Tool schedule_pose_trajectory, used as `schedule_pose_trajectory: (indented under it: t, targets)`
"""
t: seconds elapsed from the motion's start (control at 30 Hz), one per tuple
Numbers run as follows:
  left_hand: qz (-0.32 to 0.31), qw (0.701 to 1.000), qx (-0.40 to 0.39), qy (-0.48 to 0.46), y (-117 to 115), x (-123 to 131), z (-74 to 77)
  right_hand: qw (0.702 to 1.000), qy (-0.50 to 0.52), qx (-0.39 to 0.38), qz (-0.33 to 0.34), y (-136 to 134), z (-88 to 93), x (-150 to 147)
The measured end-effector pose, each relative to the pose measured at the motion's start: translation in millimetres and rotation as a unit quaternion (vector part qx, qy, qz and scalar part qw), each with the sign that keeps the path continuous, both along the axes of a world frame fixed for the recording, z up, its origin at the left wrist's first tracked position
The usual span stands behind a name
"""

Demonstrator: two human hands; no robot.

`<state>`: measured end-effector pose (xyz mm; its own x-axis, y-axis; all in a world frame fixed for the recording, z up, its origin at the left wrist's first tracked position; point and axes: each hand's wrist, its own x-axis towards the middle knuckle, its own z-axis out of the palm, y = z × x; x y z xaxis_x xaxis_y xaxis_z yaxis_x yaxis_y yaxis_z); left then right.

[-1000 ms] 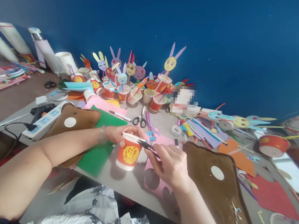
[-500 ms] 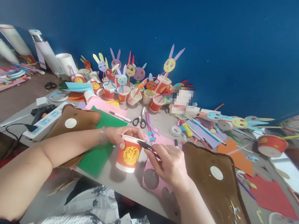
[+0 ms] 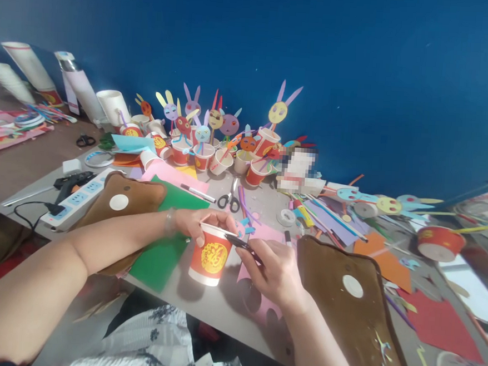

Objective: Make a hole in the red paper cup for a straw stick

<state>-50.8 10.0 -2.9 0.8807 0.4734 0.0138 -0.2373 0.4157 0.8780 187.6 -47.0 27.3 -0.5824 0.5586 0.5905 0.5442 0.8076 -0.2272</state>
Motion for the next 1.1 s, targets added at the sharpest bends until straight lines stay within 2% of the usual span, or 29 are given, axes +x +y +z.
schedule_pose_trajectory:
  t: [0.23,0.47,0.67,0.93,1.1]
  targets:
    - [-0.003,1.000,0.000,0.004,0.3,-0.6,-1.4,1.000,0.002,0.001,0.008,0.4,-1.3,0.7]
    - [-0.018,1.000,-0.005,-0.016,-0.6,0.4,-1.0,0.998,0.047,-0.008,0.029,0.2,-3.2,-3.7]
    - [-0.035,0.999,-0.012,-0.027,-1.9,1.0,4.6,0.993,0.085,-0.067,0.042,-4.0,0.2,-10.0]
    - [-0.020,0.998,-0.049,-0.022,4.0,-1.4,-0.5,0.984,0.142,-0.094,0.044,-8.9,-0.9,-2.9]
    - [-0.009,0.998,-0.057,-0.026,1.6,-0.7,2.5,0.983,0.159,-0.087,0.043,-9.7,-0.4,-4.4]
